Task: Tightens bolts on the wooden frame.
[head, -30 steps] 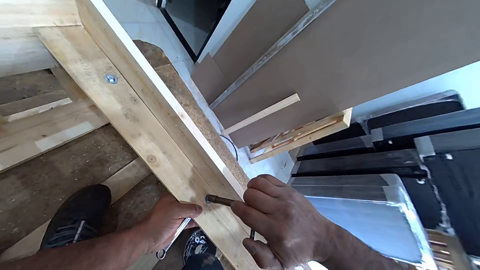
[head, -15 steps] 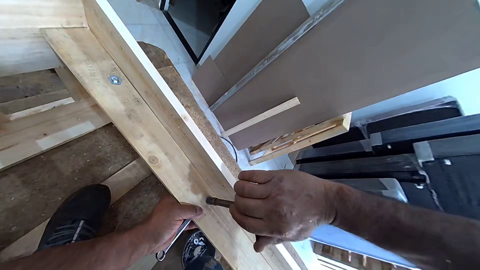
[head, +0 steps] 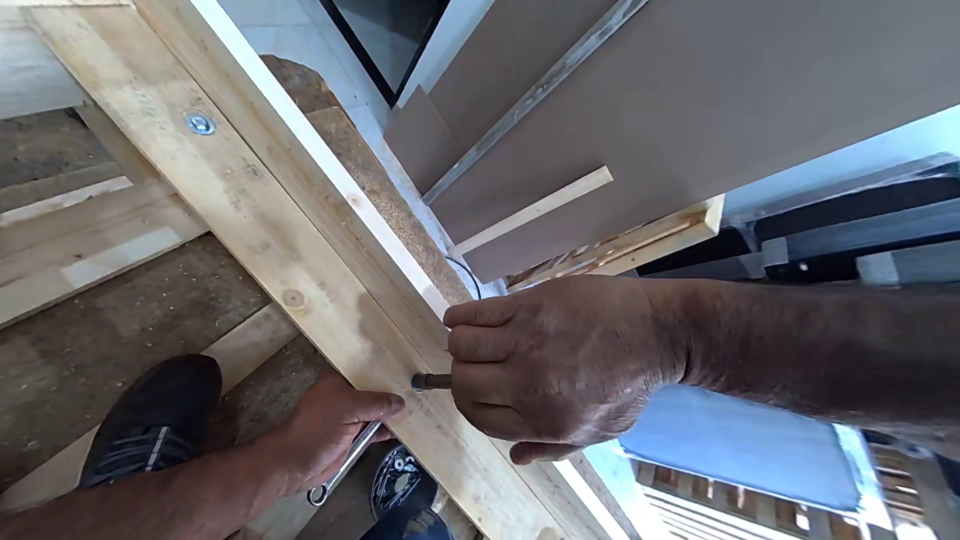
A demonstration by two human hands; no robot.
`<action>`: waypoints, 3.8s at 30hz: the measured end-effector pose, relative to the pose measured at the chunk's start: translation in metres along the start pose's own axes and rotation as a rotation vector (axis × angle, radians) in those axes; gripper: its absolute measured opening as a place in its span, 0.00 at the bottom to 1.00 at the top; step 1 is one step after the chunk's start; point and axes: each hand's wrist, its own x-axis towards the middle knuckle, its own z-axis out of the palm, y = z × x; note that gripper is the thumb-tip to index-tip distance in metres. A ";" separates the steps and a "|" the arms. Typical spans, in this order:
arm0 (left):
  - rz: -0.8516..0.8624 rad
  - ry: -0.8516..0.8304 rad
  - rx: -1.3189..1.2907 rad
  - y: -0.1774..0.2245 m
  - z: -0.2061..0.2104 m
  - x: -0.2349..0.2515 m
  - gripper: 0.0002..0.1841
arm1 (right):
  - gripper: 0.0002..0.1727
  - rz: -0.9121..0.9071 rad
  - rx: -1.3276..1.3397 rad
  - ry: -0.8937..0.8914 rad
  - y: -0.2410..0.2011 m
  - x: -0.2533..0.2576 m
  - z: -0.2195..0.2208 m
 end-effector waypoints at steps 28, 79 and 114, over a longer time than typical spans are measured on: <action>0.038 0.013 -0.009 -0.005 0.000 -0.002 0.15 | 0.30 1.470 0.012 0.687 -0.103 0.040 0.028; -0.028 0.006 -0.058 0.002 -0.002 0.004 0.17 | 0.25 0.570 0.011 0.223 -0.056 0.002 0.034; -0.003 0.007 -0.045 -0.001 -0.004 0.005 0.18 | 0.28 0.674 -0.007 0.305 -0.066 0.000 0.042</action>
